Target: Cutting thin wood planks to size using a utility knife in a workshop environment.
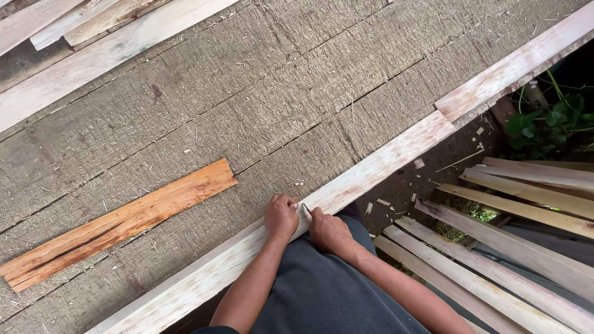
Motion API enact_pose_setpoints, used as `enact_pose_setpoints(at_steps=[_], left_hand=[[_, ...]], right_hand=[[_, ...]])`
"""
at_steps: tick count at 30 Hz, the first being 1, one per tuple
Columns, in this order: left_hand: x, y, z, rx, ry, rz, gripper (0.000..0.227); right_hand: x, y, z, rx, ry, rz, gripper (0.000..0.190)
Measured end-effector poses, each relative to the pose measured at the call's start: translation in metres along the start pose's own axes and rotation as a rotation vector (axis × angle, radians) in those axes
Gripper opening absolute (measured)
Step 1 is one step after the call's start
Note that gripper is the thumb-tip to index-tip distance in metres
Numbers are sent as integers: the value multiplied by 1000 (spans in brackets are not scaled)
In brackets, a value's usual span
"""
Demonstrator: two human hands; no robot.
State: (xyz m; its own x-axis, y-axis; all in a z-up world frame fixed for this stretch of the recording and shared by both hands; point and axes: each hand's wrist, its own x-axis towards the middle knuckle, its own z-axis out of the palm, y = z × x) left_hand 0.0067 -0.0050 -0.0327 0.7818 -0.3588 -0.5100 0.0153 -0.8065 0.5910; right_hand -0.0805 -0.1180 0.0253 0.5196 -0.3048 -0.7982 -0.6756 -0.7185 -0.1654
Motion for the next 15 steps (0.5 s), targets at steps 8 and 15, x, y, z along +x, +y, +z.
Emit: enact_pose_setpoints(at_steps=[8, 15], left_hand=[[-1, 0, 2, -16, 13, 23, 10], [-3, -2, 2, -19, 44, 52, 9]], right_hand=[[-4, 18, 14, 35, 0, -7, 26], [-15, 29, 20, 30, -25, 15, 26]])
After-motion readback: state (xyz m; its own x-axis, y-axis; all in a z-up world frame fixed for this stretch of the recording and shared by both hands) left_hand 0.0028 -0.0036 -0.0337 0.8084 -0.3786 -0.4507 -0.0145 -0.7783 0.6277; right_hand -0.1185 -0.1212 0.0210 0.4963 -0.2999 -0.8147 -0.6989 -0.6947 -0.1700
